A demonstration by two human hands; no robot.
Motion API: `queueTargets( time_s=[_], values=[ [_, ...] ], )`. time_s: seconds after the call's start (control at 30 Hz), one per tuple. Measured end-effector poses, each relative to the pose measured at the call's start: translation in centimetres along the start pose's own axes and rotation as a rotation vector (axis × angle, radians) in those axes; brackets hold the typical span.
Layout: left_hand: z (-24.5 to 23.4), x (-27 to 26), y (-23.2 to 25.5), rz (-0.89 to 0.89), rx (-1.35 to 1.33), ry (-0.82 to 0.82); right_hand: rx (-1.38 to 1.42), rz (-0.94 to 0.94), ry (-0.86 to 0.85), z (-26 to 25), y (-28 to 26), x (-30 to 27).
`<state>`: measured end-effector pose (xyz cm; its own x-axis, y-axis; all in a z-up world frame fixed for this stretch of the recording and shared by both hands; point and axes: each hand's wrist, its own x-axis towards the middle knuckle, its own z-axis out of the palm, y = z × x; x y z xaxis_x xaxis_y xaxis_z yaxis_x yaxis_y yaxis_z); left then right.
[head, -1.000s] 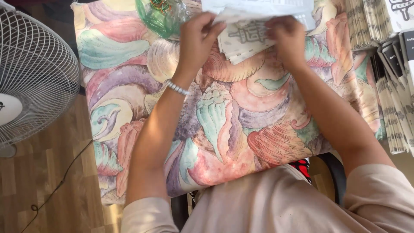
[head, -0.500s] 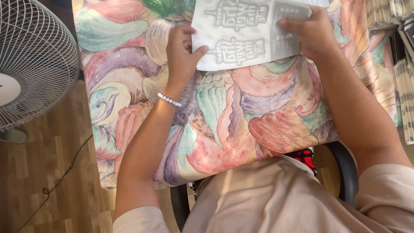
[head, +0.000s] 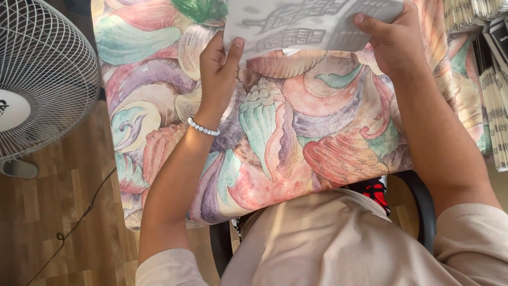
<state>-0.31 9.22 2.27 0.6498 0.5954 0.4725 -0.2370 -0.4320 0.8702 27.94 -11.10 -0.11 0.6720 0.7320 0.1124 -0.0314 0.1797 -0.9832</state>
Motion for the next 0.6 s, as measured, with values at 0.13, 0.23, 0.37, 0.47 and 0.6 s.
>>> queueTargets(
  time_s=[0.13, 0.23, 0.37, 0.47, 0.6],
  values=[
    [0.4, -0.5, -1.1, -0.094, -0.125, -0.043, 0.000, -0.069, -0.028, 0.4, 1.1, 0.2],
    [0.9, -0.4, -1.8, -0.108, 0.002, -0.015, -0.046, -0.087, 0.041, 0.5, 1.1, 0.5],
    [0.9, -0.7, -0.1, -0.038, 0.137, 0.089, -0.102, -0.229, -0.029, 0.5, -0.1, -0.1],
    [1.4, -1.0, -0.6, -0.069, 0.099, 0.108, -0.007, -0.151, -0.095, 0.9, 0.1, -0.1],
    [2.4, -1.5, -1.9, -0.145, 0.094, 0.096, 0.058, -0.006, 0.035, 1.4, 1.3, 0.1]
  ],
)
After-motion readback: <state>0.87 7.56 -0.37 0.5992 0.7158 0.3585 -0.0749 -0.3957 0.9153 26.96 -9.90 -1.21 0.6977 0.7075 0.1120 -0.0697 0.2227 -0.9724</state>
